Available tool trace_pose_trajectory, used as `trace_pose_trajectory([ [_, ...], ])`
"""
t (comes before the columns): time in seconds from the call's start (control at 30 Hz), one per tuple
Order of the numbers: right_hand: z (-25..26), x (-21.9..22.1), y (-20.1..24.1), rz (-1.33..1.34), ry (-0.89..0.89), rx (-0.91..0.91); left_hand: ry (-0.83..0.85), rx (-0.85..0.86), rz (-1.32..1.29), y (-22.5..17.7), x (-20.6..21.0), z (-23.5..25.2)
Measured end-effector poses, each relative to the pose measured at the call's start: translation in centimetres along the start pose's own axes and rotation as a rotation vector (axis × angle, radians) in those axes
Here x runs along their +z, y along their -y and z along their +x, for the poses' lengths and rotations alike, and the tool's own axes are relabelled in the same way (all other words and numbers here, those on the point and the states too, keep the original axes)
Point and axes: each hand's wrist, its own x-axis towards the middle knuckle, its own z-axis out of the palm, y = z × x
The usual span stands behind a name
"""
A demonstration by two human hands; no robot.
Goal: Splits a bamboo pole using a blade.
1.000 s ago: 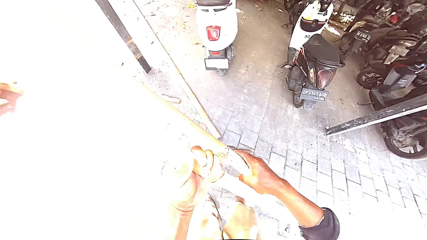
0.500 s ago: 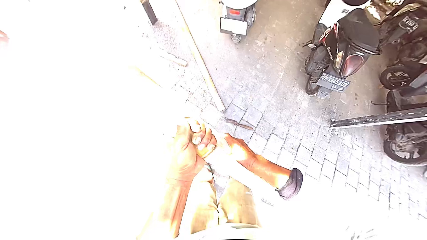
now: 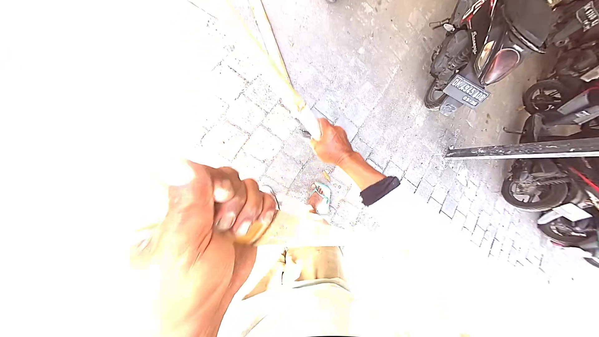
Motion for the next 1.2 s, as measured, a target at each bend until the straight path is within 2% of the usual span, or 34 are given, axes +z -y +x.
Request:
trace_pose_trajectory([
  [0.13,5.0,-3.9,-4.7,-0.074,-0.14,0.114,0.064,0.004,-0.232,-0.2,-5.0,-3.6],
  [0.23,7.1,-7.4,-5.6,-0.136,-0.253,0.145,0.133,-0.027,-0.323,-0.9,-7.8,-3.3],
  [0.3,6.1,-8.3,-3.7,-0.149,-0.276,0.134,0.151,-0.02,-0.353,-0.9,-8.0,-1.2],
  [0.37,3.5,-7.2,-1.0,-0.119,-0.249,0.094,0.155,0.022,-0.364,-0.5,-6.9,1.4],
  [0.43,0.8,-5.3,1.9,-0.058,-0.193,0.017,0.267,0.044,-0.316,-0.8,-4.7,4.6],
  [0.5,-1.6,-3.5,4.2,0.039,-0.092,-0.055,0.377,-0.011,-0.371,-1.0,-2.8,7.4],
  [0.6,-3.9,-1.8,6.2,0.177,0.027,-0.13,0.484,-0.066,-0.408,0.2,-3.6,10.2],
  [0.73,-5.5,-1.1,7.4,0.219,0.036,-0.204,0.4,-0.022,-0.187,0.7,-4.5,10.4],
  [0.8,-6.1,-0.9,7.9,0.219,0.055,-0.234,0.165,-0.024,0.02,0.1,-2.9,9.1],
  [0.9,-6.4,-0.1,8.0,0.201,0.064,-0.262,0.208,0.148,0.08,1.1,-6.3,9.9],
  [1.0,-6.1,0.0,7.7,0.212,0.021,-0.255,0.021,0.281,0.203,2.1,-9.1,7.5],
  [1.07,-6.2,-0.2,7.6,0.222,0.021,-0.245,-0.053,0.159,0.411,4.4,-10.9,3.3],
  [1.13,-6.5,-0.4,7.9,0.231,0.044,-0.242,-0.028,-0.148,0.552,8.3,-10.7,-2.7],
  [1.2,-6.9,-0.2,8.6,0.217,0.094,-0.238,0.071,-0.419,0.455,14.2,-10.2,-7.4],
])
